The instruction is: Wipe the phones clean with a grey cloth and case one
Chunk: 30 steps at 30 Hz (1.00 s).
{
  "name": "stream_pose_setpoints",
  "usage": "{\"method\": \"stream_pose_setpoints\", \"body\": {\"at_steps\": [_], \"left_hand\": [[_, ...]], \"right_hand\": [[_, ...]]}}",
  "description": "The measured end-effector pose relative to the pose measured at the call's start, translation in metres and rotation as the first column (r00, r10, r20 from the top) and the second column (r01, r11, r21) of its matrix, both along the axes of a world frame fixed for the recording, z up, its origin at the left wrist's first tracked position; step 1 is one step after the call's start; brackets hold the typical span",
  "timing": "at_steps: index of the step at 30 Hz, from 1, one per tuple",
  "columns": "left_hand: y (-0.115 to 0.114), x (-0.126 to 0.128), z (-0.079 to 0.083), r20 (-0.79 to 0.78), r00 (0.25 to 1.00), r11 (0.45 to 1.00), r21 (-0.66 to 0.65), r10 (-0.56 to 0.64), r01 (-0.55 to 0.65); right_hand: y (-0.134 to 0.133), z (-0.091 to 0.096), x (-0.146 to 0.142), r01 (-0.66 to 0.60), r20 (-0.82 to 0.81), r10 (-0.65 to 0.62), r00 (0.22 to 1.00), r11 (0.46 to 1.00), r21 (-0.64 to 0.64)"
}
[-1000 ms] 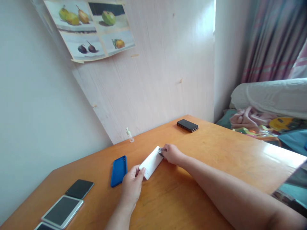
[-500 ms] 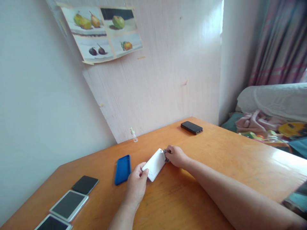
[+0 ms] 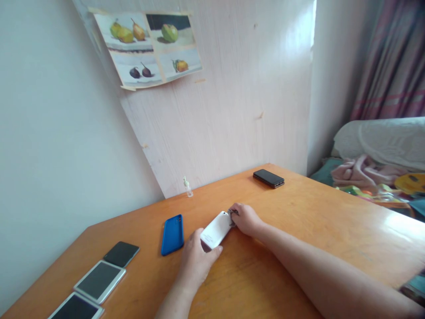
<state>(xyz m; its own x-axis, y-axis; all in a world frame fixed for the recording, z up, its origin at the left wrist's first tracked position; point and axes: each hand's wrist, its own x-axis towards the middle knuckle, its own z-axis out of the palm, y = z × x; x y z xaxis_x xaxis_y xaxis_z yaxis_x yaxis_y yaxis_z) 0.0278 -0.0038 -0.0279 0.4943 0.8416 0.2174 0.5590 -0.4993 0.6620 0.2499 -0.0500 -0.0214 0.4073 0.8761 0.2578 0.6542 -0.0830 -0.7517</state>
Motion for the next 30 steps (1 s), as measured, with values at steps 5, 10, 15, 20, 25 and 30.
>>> {"method": "stream_pose_setpoints", "body": {"at_steps": [5,10,15,20,25,30], "left_hand": [[-0.008,-0.001,0.009,-0.151,0.988,0.995,0.095,0.014,0.0],[-0.014,-0.002,0.008,-0.233,0.972,0.988,0.151,0.016,0.02],[-0.018,-0.001,0.007,-0.246,0.969,0.987,0.157,0.026,0.014],[-0.021,0.001,0.008,-0.25,0.968,0.983,0.181,0.025,0.021],[-0.022,0.001,0.009,-0.238,0.971,0.983,0.177,0.004,0.04],[-0.021,-0.001,0.012,-0.211,0.977,0.987,0.158,-0.007,0.041]], "right_hand": [[0.005,-0.001,-0.002,-0.018,-0.151,0.016,0.988,1.0,-0.014],[0.002,-0.003,-0.006,-0.03,-0.098,0.025,0.995,0.998,-0.053],[-0.004,-0.002,-0.002,0.007,0.071,0.0,0.997,0.995,-0.096],[-0.006,-0.003,-0.006,-0.047,0.25,0.066,0.966,0.996,-0.082],[-0.016,0.005,-0.013,-0.131,0.409,0.179,0.895,0.981,-0.144],[-0.023,0.015,-0.01,-0.088,0.582,0.214,0.785,0.967,-0.237]]}}
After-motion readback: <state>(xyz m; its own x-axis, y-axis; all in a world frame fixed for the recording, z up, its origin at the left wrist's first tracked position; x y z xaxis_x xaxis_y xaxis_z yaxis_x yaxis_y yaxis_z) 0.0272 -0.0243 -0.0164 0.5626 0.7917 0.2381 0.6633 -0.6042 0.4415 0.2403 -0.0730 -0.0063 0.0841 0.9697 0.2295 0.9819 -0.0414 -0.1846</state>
